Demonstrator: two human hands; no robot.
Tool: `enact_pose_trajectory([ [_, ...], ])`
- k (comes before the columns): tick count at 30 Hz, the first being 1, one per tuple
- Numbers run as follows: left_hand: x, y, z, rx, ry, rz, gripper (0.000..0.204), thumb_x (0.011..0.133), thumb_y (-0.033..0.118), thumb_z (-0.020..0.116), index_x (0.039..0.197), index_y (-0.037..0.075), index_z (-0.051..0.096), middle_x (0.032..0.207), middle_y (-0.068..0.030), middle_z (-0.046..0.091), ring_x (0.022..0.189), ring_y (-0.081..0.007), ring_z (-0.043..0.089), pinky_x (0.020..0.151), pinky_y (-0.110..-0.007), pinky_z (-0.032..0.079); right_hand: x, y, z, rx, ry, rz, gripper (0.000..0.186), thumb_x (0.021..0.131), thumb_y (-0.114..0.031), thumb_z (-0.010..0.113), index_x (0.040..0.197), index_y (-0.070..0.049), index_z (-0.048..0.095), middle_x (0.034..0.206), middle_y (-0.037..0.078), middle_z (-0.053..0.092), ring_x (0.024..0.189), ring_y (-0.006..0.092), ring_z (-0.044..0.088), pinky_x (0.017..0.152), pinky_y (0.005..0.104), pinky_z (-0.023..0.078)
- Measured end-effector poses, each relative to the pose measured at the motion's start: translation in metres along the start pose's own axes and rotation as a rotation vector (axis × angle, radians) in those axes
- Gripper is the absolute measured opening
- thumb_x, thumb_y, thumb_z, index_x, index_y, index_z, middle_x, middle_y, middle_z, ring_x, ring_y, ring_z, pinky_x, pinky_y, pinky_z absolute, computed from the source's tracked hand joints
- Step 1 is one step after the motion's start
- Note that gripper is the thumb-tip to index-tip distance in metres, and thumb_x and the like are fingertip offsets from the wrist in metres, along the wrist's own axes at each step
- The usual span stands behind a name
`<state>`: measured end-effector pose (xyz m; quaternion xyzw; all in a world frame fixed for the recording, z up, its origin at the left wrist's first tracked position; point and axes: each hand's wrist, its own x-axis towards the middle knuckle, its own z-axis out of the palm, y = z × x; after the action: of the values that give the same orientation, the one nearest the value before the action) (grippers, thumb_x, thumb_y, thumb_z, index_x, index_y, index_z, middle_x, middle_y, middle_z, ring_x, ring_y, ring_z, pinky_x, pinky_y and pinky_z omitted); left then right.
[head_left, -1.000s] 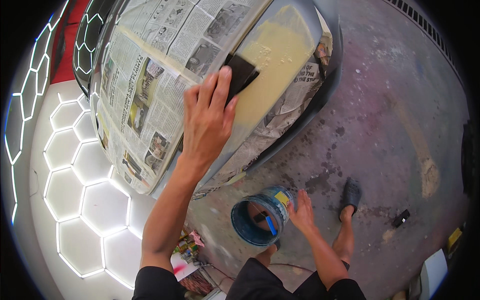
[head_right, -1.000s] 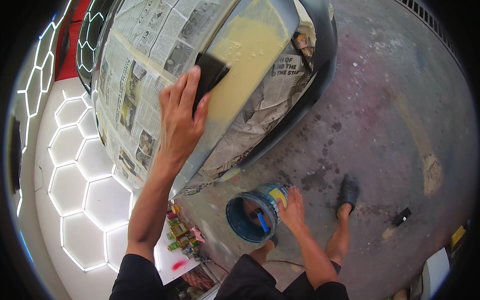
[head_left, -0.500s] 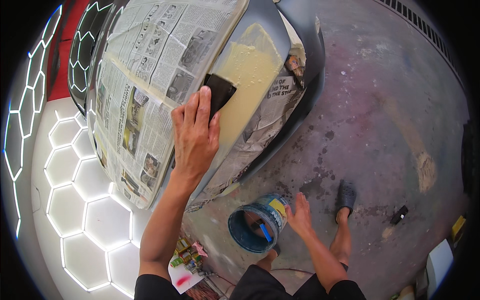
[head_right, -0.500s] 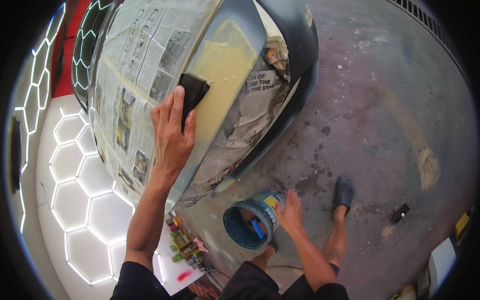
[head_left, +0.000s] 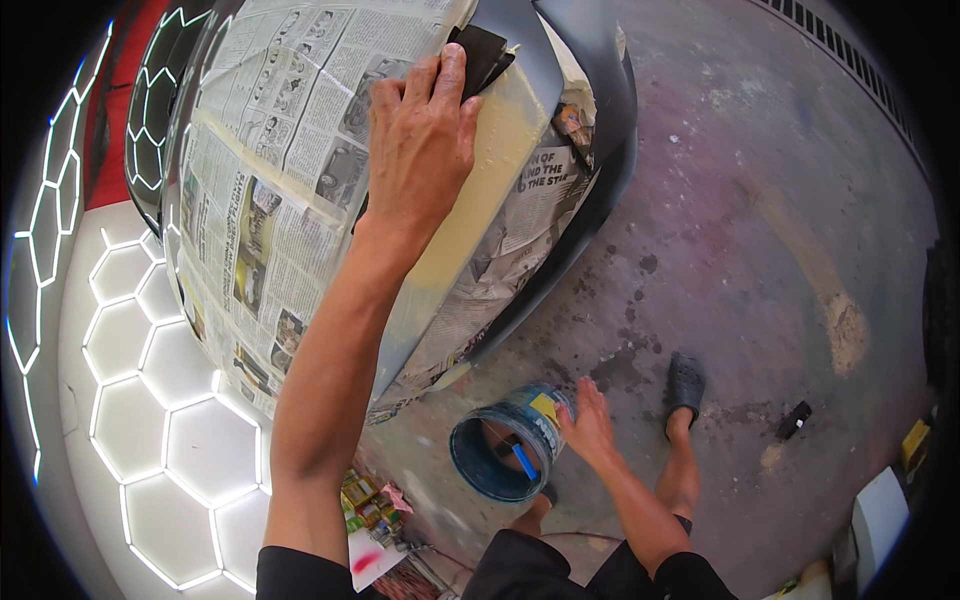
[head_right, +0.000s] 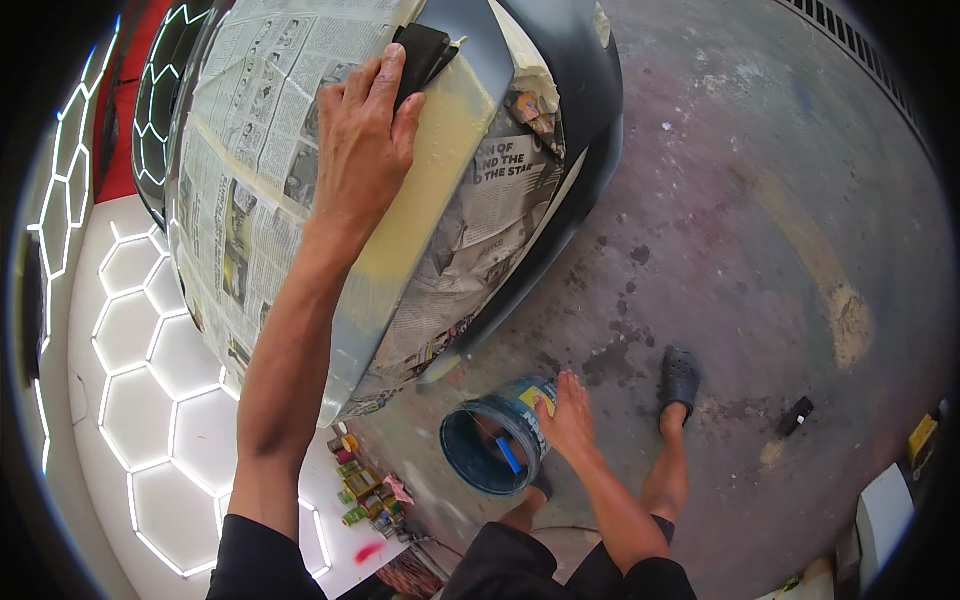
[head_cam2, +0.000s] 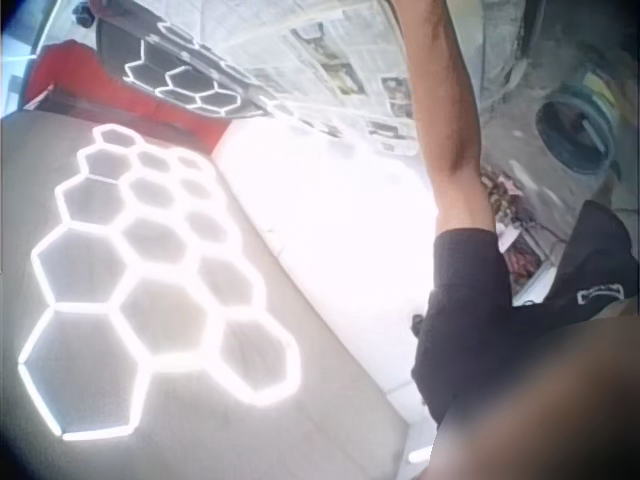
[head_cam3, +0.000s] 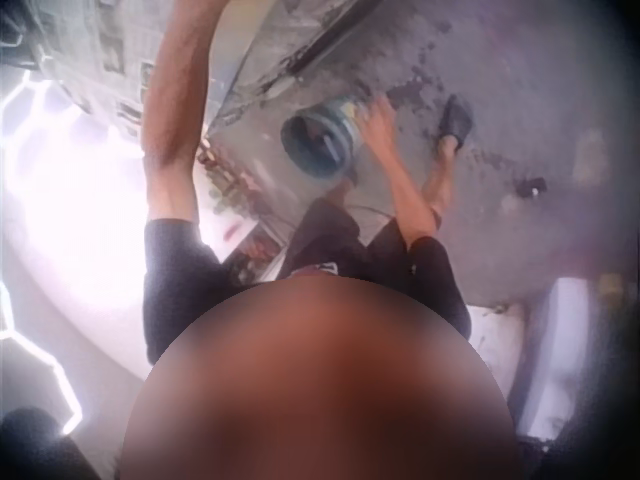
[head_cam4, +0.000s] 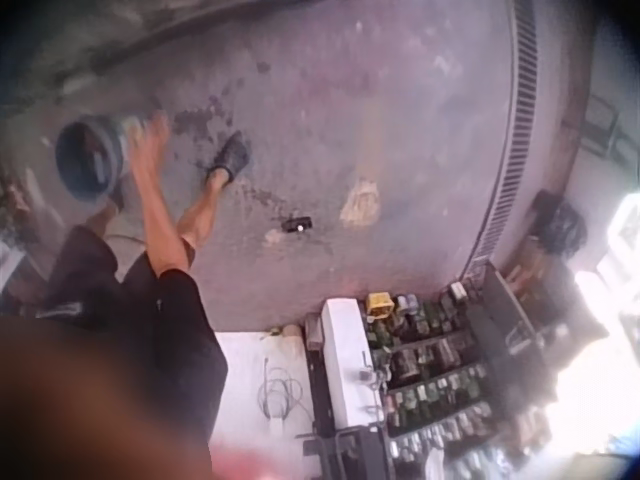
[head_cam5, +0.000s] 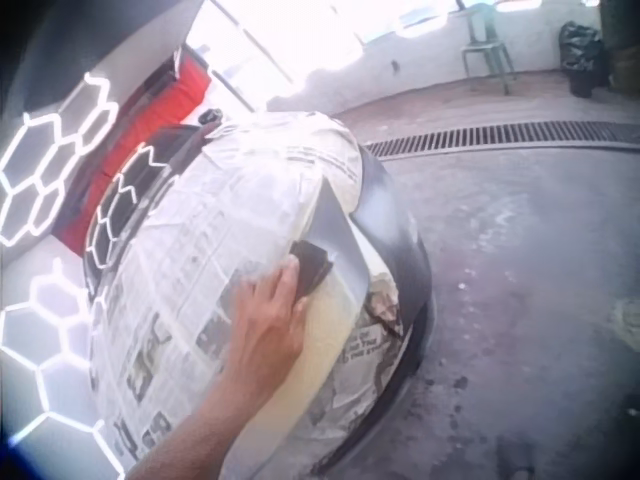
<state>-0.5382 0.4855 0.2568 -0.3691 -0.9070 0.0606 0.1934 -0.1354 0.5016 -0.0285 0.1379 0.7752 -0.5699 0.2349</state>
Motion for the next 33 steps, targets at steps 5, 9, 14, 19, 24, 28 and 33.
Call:
enact_pose_trajectory([
  [5,-0.084,0.015,0.001,-0.013,-0.026,0.060,0.054,0.103,0.020,0.069,0.152,0.002,0.056,0.137,-0.0123,0.061,0.107,-0.0340,0.053,0.097,-0.045,0.048,0.003,0.020,-0.008,-0.023,0.068,0.033,0.076,0.103,-0.035,0.066,0.157,0.013,0.042,0.164,0.034,0.043,0.157,0.0464,0.037,0.131,0.0515,0.027],
  [9,0.002,0.010,0.012,0.096,0.026,0.058,0.058,0.102,0.022,0.071,0.154,0.002,0.054,0.133,-0.0120,0.060,0.106,-0.0327,0.053,0.094,-0.045,0.048,-0.001,0.011,0.000,0.010,0.071,-0.004,0.076,0.103,-0.035,0.066,0.157,0.013,0.043,0.164,0.034,0.044,0.156,0.0468,0.038,0.131,0.0524,0.028],
  [14,-0.041,0.034,0.017,0.059,0.038,0.090,0.057,0.101,0.021,0.071,0.153,0.002,0.056,0.135,-0.0102,0.059,0.105,-0.0327,0.052,0.093,-0.045,0.048,-0.002,0.019,-0.004,-0.009,0.081,0.015,0.074,0.101,-0.032,0.068,0.155,0.013,0.044,0.163,0.034,0.045,0.155,0.0472,0.040,0.130,0.0526,0.030],
  [19,0.008,0.023,0.020,0.092,0.051,0.044,0.054,0.101,0.020,0.071,0.151,0.004,0.058,0.136,-0.0106,0.060,0.104,-0.0331,0.052,0.093,-0.045,0.048,-0.002,0.013,0.004,0.021,0.145,-0.025,0.073,0.100,-0.029,0.070,0.154,0.014,0.046,0.161,0.035,0.047,0.153,0.0494,0.042,0.129,0.0532,0.031],
  [24,-0.055,0.053,0.019,-0.023,0.027,0.057,0.050,0.101,0.018,0.069,0.148,0.002,0.060,0.135,-0.0124,0.061,0.104,-0.0337,0.053,0.094,-0.046,0.048,0.001,0.020,-0.008,0.017,0.119,0.012,0.074,0.100,-0.030,0.070,0.154,0.014,0.045,0.161,0.034,0.047,0.154,0.0487,0.041,0.129,0.0530,0.030],
  [28,0.018,0.032,0.020,0.062,0.036,0.008,0.063,0.095,0.011,0.076,0.154,0.003,0.056,0.137,-0.0118,0.060,0.103,-0.0339,0.052,0.094,-0.045,0.047,0.004,0.013,-0.005,0.047,0.165,-0.002,0.075,0.101,-0.031,0.070,0.155,0.014,0.044,0.162,0.034,0.046,0.155,0.0477,0.040,0.130,0.0527,0.029],
  [33,-0.046,0.062,0.018,-0.075,-0.020,-0.003,0.053,0.103,0.020,0.067,0.153,0.004,0.057,0.139,-0.0143,0.061,0.106,-0.0351,0.053,0.100,-0.047,0.046,0.000,0.016,-0.013,0.010,0.097,0.048,0.075,0.103,-0.033,0.069,0.156,0.013,0.044,0.163,0.033,0.046,0.156,0.0464,0.039,0.131,0.0519,0.028],
])
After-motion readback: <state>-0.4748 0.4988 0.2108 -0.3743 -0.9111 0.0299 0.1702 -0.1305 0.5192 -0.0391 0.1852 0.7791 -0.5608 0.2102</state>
